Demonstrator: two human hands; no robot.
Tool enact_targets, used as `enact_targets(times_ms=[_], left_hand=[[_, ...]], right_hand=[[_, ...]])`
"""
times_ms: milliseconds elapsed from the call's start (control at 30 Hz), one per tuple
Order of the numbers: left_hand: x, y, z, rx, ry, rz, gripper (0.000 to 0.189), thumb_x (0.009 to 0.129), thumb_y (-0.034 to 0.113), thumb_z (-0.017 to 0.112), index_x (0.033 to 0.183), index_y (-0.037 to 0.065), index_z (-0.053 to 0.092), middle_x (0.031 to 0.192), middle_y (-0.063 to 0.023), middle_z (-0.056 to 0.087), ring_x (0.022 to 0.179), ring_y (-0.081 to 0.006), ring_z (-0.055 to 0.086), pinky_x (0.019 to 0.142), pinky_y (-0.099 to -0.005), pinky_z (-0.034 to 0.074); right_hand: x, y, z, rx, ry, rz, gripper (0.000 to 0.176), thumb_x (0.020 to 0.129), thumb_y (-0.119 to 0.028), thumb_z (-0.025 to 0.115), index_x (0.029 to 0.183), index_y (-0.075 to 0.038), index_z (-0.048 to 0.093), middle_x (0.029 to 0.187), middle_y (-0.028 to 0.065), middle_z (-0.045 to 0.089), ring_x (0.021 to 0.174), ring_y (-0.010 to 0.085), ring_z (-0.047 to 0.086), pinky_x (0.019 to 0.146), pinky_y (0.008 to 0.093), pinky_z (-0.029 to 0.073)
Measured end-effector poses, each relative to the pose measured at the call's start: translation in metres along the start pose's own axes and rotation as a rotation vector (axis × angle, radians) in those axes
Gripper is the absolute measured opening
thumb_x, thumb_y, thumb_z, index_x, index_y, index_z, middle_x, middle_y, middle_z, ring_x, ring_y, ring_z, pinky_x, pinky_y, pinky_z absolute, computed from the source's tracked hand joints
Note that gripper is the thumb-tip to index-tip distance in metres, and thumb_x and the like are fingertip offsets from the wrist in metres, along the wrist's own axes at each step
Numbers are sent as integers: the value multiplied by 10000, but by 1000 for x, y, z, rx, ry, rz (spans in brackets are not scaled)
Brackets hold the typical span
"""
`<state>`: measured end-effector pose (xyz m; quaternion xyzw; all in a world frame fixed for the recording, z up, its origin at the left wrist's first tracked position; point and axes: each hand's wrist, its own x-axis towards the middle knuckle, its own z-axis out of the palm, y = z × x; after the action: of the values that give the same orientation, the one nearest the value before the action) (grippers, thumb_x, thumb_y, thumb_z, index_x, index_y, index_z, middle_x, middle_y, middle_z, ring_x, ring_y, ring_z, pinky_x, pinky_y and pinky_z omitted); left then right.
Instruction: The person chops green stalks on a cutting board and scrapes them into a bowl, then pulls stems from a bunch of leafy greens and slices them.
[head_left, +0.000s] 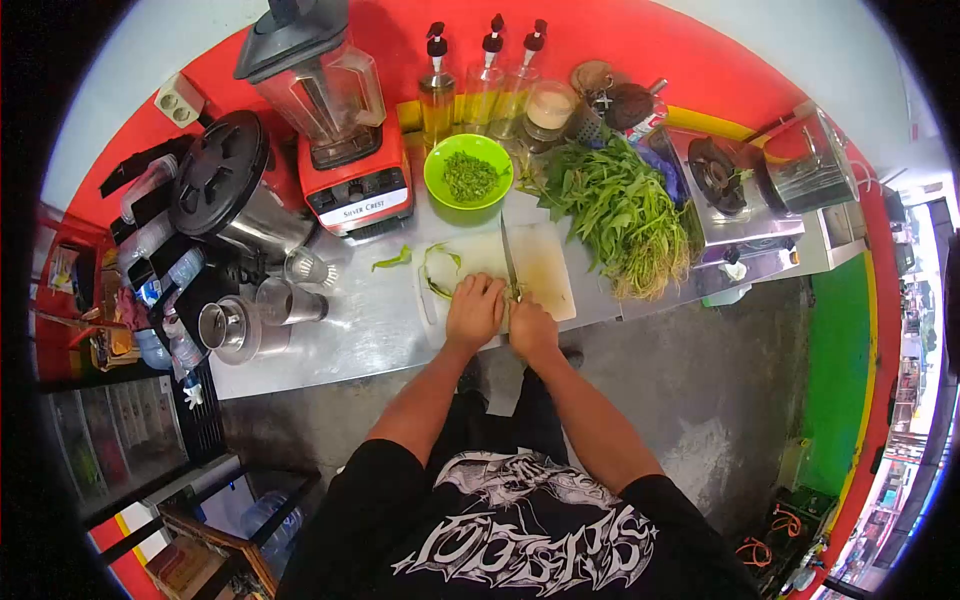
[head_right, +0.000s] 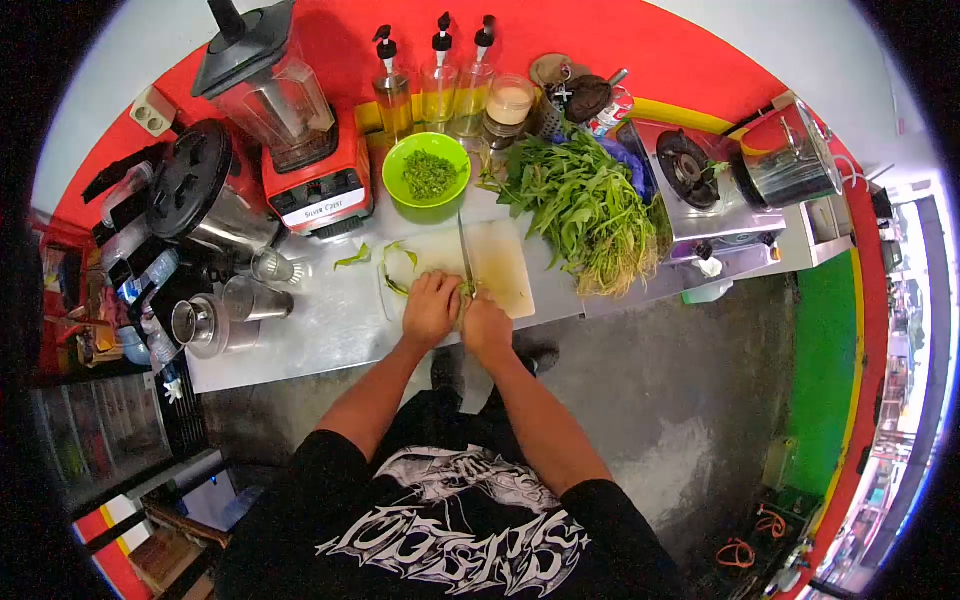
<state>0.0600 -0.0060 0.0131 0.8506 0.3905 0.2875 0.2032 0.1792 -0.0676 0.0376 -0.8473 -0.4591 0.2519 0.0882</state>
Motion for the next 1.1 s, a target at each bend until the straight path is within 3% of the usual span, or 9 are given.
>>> enact_targets(times_ms=[67,133,267,433,500,633,700,833,1100], left_hand=[[-3,-3,5,45,-12,-21,219,884,123,629,1099,80,632,1012,-124,567,966,-330,535,860,-445,425],[-5,-2,5,47,35,-64,225,894,126,618,1114,80,611,1042,-125,562,1004,-326,524,888,-447,404],[-5,0,7,126,62,-102,249,899,129,607,1144,84,607,1079,-117,562,1044,-326,510,913,-486,371],[-2,3,4,109,59,-135,235,914,145,595,1142,91,601,1091,-112,563,1044,-332,506,917,-478,352],[0,2,4,85,81,-170,205,918,163,596,1110,91,597,1084,-109,564,1031,-332,506,908,-471,352],[3,0,7,63,111,-220,199,919,203,608,1083,93,589,1062,-109,558,1019,-332,505,906,-474,350],[5,0,8,68,100,-250,198,920,212,608,1078,95,590,1052,-109,557,1021,-331,505,904,-473,350],[9,3,11,163,109,-282,215,888,243,632,1045,102,588,1019,-99,554,1000,-323,516,879,-470,357],[16,5,17,337,52,-300,284,862,300,634,1057,99,585,1057,-86,564,1012,-300,523,880,-469,376]], right_hand=[[-3,4,-8,-34,-6,-46,403,1035,-378,459,1099,11,545,974,301,690,910,484,678,828,566,526],[-11,3,-21,-120,31,45,430,1042,-402,442,1140,3,547,992,259,701,905,445,694,804,546,541],[-1,22,-25,-56,193,68,376,1025,-387,499,1138,-29,517,952,222,703,846,443,695,752,556,539],[15,35,-17,16,227,42,370,995,-341,572,1161,-18,505,1106,230,639,997,430,653,799,534,534],[17,35,-11,-12,296,-64,385,940,-277,626,1190,-9,507,1155,226,578,1067,422,588,857,513,507],[13,25,-13,-28,416,-201,413,867,-198,662,1204,1,532,1139,205,541,1048,404,540,894,495,469],[12,22,-17,74,498,-411,394,817,-145,671,1177,-13,581,1103,181,518,1024,381,513,901,478,440],[23,20,-15,44,357,-465,271,802,-101,673,1068,-56,658,1095,158,522,1040,368,507,884,472,444],[46,25,-23,162,329,-512,157,837,-67,647,991,-56,676,1062,147,548,1034,365,521,909,449,451]])
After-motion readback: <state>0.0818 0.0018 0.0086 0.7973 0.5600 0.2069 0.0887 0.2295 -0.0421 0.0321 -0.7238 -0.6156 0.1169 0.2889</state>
